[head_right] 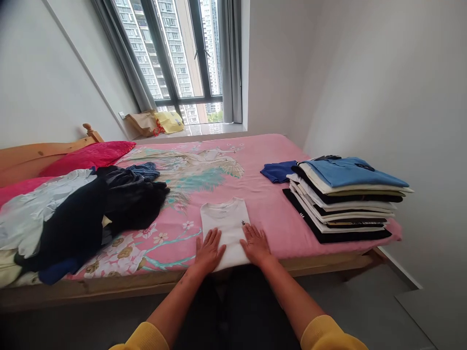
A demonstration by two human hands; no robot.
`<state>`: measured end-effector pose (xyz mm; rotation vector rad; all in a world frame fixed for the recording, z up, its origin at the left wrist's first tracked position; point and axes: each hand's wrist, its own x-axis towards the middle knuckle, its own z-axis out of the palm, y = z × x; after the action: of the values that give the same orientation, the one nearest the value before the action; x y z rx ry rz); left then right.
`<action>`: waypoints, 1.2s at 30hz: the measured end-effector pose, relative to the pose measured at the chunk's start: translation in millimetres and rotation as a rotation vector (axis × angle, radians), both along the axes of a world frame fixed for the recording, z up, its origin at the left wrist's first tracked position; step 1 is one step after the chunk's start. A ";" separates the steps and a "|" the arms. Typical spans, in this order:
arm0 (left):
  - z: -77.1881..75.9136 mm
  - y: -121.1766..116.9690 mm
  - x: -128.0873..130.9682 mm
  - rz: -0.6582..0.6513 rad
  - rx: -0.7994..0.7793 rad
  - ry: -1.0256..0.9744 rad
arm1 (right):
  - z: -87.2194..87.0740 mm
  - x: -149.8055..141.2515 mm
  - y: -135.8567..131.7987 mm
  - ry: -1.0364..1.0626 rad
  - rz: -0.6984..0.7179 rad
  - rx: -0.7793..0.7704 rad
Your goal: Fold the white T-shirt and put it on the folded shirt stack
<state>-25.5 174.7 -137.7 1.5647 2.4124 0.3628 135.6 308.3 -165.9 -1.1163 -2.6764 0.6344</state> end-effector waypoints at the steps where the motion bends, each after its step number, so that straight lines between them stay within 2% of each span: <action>1: -1.9 -7.6 -7.5 0.025 -0.031 0.022 | -0.8 6.7 1.8 -0.070 -0.034 0.014; 4: -0.9 -21.2 -23.6 0.115 -0.079 0.035 | 5.5 13.7 2.2 -0.161 -0.155 -0.014; 7: 9.7 -11.8 -13.7 0.191 -0.043 0.033 | 20.7 -4.2 -14.5 -0.107 -0.198 0.025; 9: 16.0 0.5 2.4 0.116 0.046 0.070 | 27.3 -20.1 -30.4 -0.036 -0.076 0.116; 11: 16.9 7.2 15.1 0.006 0.071 0.081 | 26.5 -28.0 -41.1 -0.024 0.084 0.153; 13: 11.4 2.0 16.9 -0.014 0.020 0.060 | 18.8 -22.3 -42.0 -0.066 0.129 0.123; 17: -7.7 -37.8 -7.8 0.100 0.002 0.092 | -6.8 20.6 -24.8 -0.092 -0.042 0.092; 21: -18.9 -76.4 -23.9 0.102 0.121 0.107 | -34.2 59.1 -18.5 0.090 -0.137 0.129; 24: -24.5 -89.7 -12.3 0.094 0.303 0.054 | -46.2 67.5 -26.5 0.295 -0.224 0.124; 26: -30.6 -93.6 2.9 0.188 0.461 -0.063 | -46.2 67.1 -32.7 0.406 -0.262 0.097; 29: -41.5 -96.6 25.8 0.474 0.620 -0.441 | -36.4 65.4 -39.9 0.550 -0.292 0.015; 32: -45.8 -95.8 37.6 0.666 0.544 -0.846 | -25.9 65.1 -46.6 0.742 -0.441 -0.249; 34: -42.0 -91.6 36.7 0.701 0.435 -1.042 | -23.0 64.4 -51.5 0.827 -0.548 -0.439; 36: -34.9 -85.1 30.9 0.722 0.353 -1.173 | -22.5 62.4 -55.8 0.848 -0.602 -0.554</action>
<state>5.4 89.7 -172.7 0.2143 1.8093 1.4023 197.9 252.5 -188.4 -1.2789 -1.3966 1.3621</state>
